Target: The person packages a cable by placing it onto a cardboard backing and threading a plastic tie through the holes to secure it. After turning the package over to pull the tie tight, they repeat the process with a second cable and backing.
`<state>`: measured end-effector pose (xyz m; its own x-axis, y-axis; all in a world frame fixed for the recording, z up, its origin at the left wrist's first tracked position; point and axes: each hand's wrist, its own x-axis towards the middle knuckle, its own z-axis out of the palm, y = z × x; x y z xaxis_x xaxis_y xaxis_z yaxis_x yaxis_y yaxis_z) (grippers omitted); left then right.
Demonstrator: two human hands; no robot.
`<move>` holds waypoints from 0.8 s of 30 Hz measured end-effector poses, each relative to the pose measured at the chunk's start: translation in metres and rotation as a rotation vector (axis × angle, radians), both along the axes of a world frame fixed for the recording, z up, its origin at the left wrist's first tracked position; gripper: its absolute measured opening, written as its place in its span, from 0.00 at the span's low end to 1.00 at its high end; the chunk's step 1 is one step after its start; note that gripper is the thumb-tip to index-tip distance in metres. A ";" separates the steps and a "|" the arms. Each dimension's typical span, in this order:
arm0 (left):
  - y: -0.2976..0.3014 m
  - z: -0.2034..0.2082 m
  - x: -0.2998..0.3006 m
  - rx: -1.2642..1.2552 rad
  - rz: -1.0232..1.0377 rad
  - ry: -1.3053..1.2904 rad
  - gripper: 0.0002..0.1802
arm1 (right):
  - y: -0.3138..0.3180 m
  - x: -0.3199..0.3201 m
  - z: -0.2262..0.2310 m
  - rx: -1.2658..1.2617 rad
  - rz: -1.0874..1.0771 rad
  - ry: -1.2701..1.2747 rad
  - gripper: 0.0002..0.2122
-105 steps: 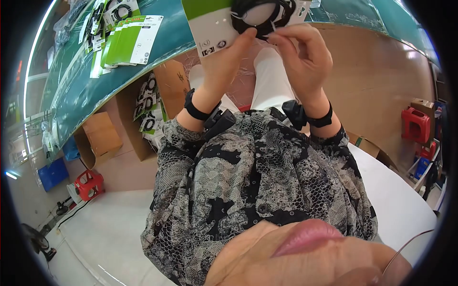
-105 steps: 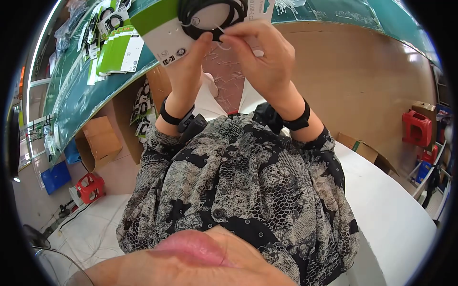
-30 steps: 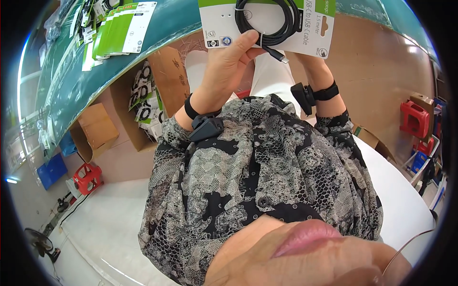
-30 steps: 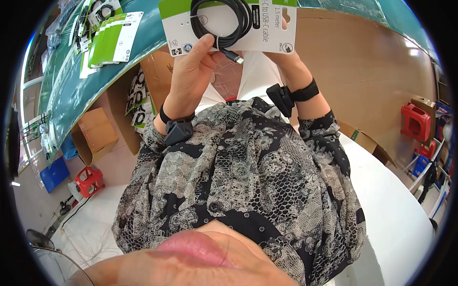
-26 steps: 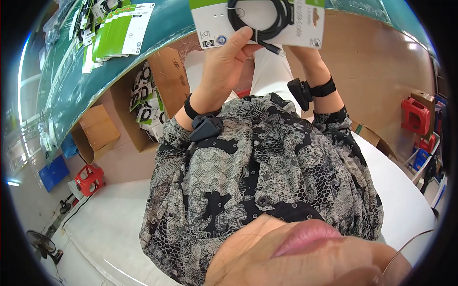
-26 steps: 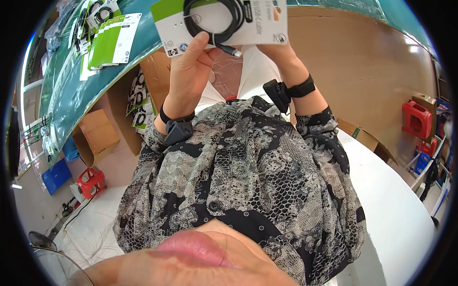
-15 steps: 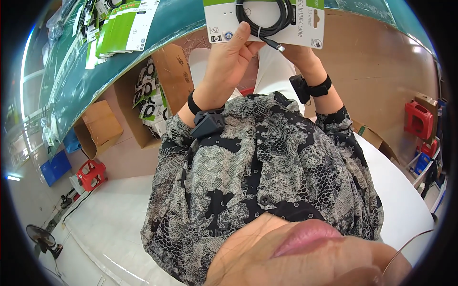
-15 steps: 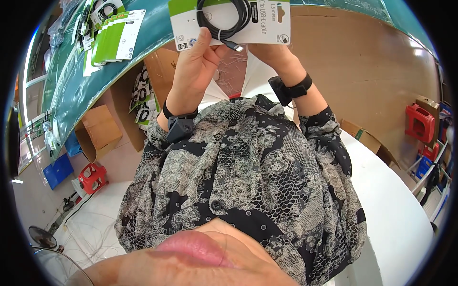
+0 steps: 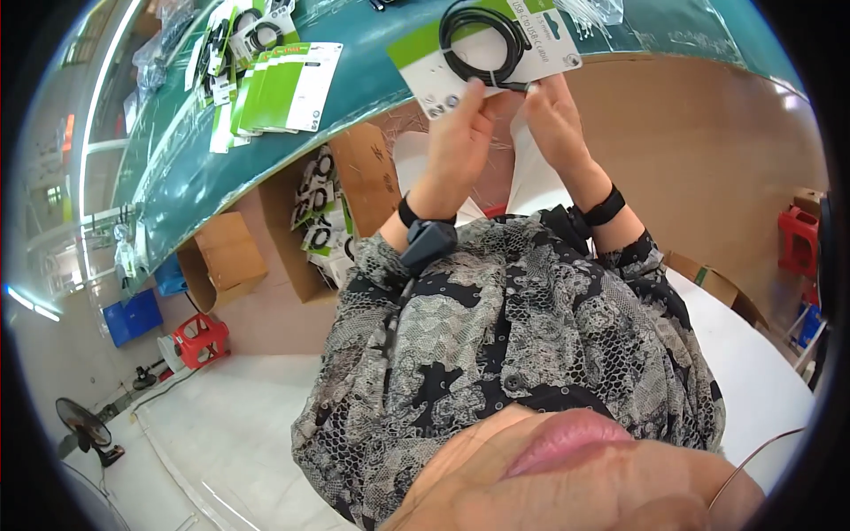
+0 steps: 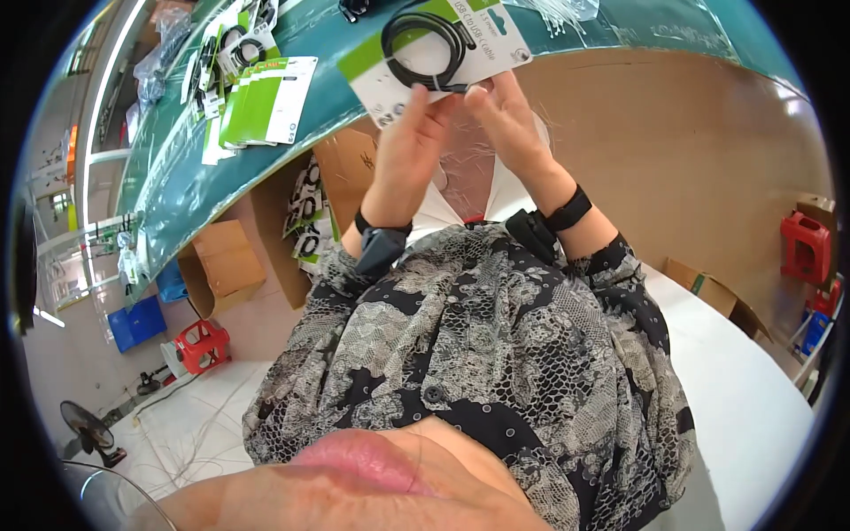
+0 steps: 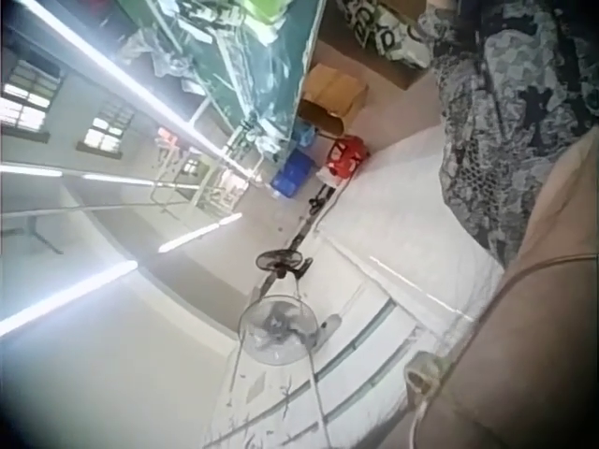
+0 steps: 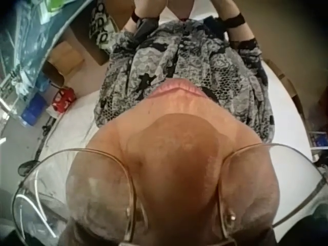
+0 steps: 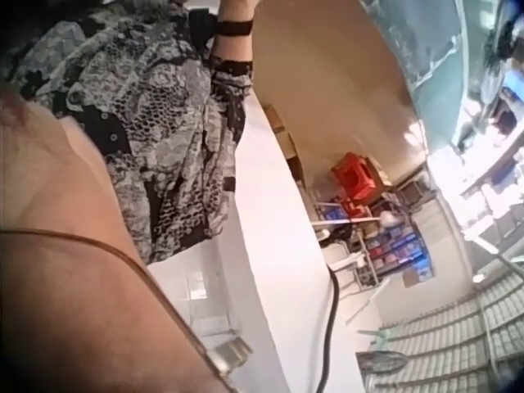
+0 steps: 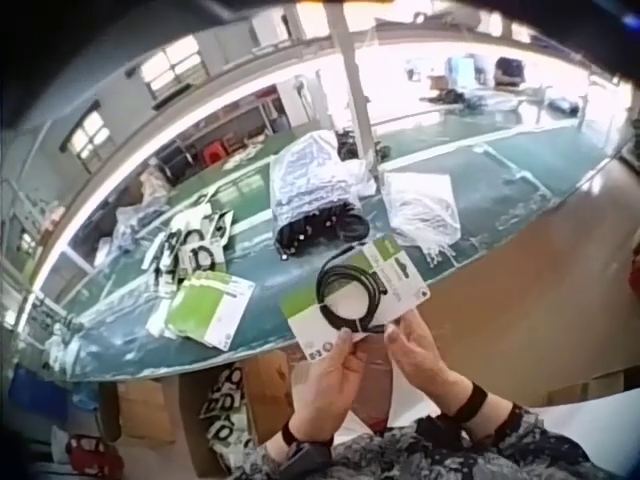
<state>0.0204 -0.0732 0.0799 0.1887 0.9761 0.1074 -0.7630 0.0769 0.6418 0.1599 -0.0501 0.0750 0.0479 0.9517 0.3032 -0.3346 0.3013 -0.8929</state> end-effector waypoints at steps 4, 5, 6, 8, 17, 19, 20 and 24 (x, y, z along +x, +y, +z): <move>-0.010 0.004 -0.012 -0.042 -0.307 -0.102 0.23 | 0.003 0.016 0.007 -0.240 0.078 0.339 0.19; -0.010 0.006 -0.021 -0.071 -0.409 -0.191 0.25 | 0.005 0.026 0.012 -0.266 0.150 0.319 0.18; -0.007 0.008 -0.030 -0.076 -0.401 -0.185 0.25 | 0.008 0.032 0.018 -0.294 0.231 0.297 0.17; 0.007 0.010 -0.047 0.022 -0.435 -0.005 0.27 | 0.012 0.043 0.030 -0.316 0.308 0.168 0.16; 0.021 -0.029 -0.025 -0.316 -0.149 -0.145 0.29 | 0.017 0.049 0.031 0.073 -0.102 -0.660 0.11; 0.026 -0.038 -0.023 -0.298 -0.136 -0.144 0.28 | 0.014 0.051 0.027 0.207 -0.299 -0.822 0.11; 0.027 -0.042 -0.020 -0.281 -0.123 -0.141 0.27 | 0.011 0.046 0.017 0.204 -0.278 -0.865 0.12; 0.025 -0.048 -0.001 -0.187 -0.094 -0.097 0.26 | 0.005 0.031 -0.013 0.265 -0.360 -1.023 0.13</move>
